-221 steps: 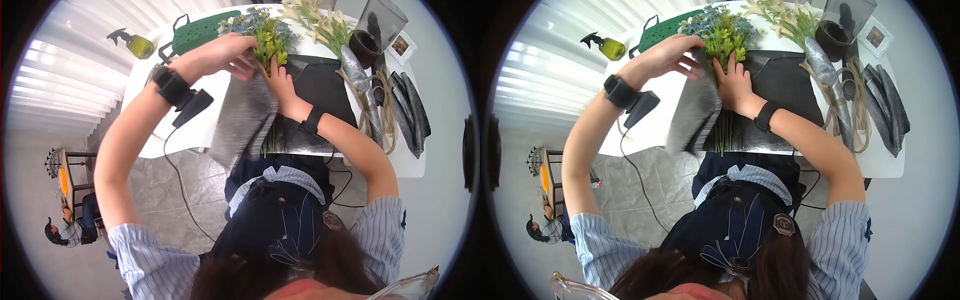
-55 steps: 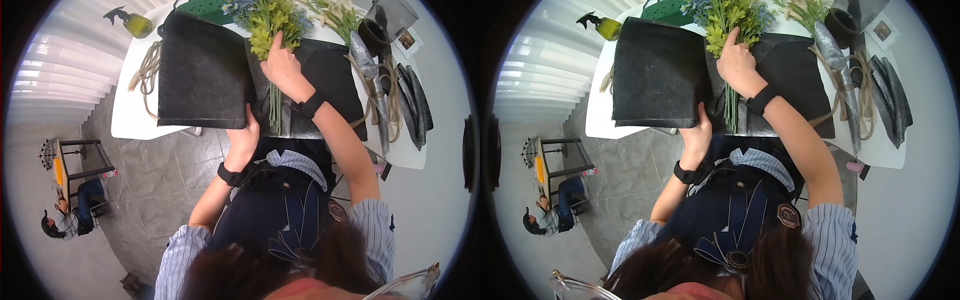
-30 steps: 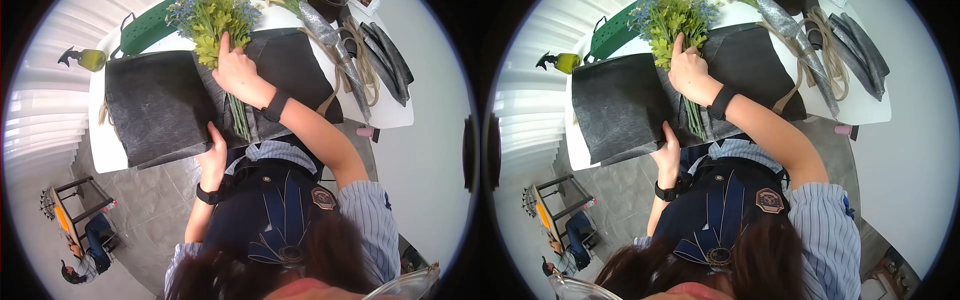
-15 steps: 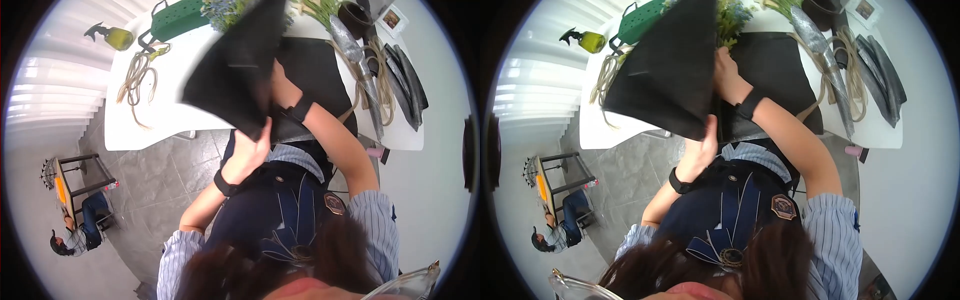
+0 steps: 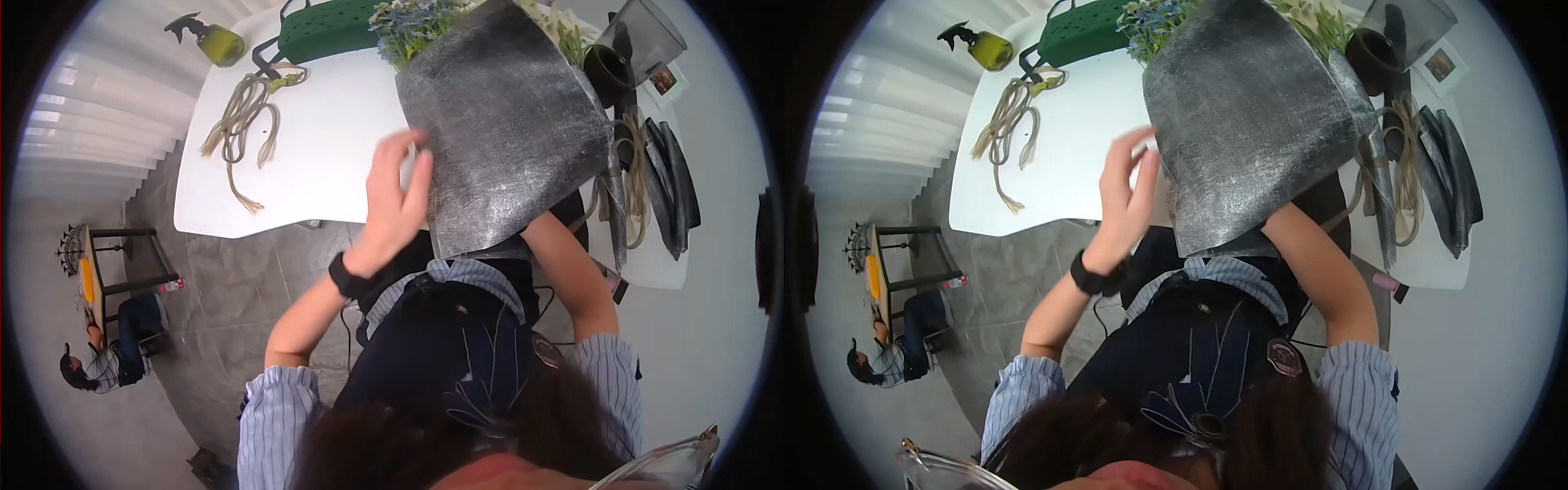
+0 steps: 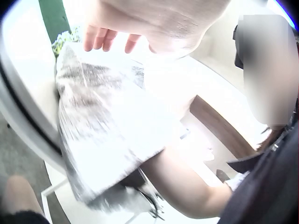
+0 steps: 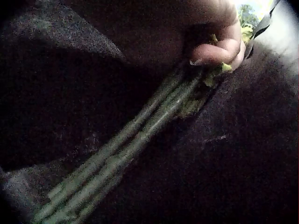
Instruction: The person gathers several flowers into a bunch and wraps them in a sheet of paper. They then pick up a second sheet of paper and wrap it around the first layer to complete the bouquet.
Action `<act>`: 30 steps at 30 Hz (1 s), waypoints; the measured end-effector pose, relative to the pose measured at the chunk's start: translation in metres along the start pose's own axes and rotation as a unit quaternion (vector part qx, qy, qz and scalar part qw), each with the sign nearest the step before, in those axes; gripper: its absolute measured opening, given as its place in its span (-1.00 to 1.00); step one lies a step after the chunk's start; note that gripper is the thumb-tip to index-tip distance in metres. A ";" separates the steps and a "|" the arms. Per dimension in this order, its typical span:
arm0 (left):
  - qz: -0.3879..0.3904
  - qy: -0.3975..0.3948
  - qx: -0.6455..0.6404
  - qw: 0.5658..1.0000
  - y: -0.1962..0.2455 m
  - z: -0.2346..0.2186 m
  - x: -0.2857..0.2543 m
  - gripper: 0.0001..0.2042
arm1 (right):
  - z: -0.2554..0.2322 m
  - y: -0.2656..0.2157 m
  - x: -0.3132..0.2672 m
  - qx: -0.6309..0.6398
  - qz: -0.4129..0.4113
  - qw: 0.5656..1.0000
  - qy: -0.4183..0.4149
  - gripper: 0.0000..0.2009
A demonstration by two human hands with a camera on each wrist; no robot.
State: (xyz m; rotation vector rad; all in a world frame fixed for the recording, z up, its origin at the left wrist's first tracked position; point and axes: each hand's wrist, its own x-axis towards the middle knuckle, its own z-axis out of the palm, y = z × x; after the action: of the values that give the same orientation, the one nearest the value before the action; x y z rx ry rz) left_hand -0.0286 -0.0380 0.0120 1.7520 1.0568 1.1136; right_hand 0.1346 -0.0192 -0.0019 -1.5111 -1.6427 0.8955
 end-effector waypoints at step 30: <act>0.139 -0.207 0.278 0.928 -0.012 0.031 0.045 -0.58 | -0.049 0.019 -0.035 0.191 0.072 0.979 0.028 -0.41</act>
State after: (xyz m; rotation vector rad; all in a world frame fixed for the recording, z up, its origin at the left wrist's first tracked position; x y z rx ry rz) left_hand 0.0095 0.0022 0.0039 2.5160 0.9250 0.5701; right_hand 0.1885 -0.0512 0.0045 -1.3803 -1.2446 1.1607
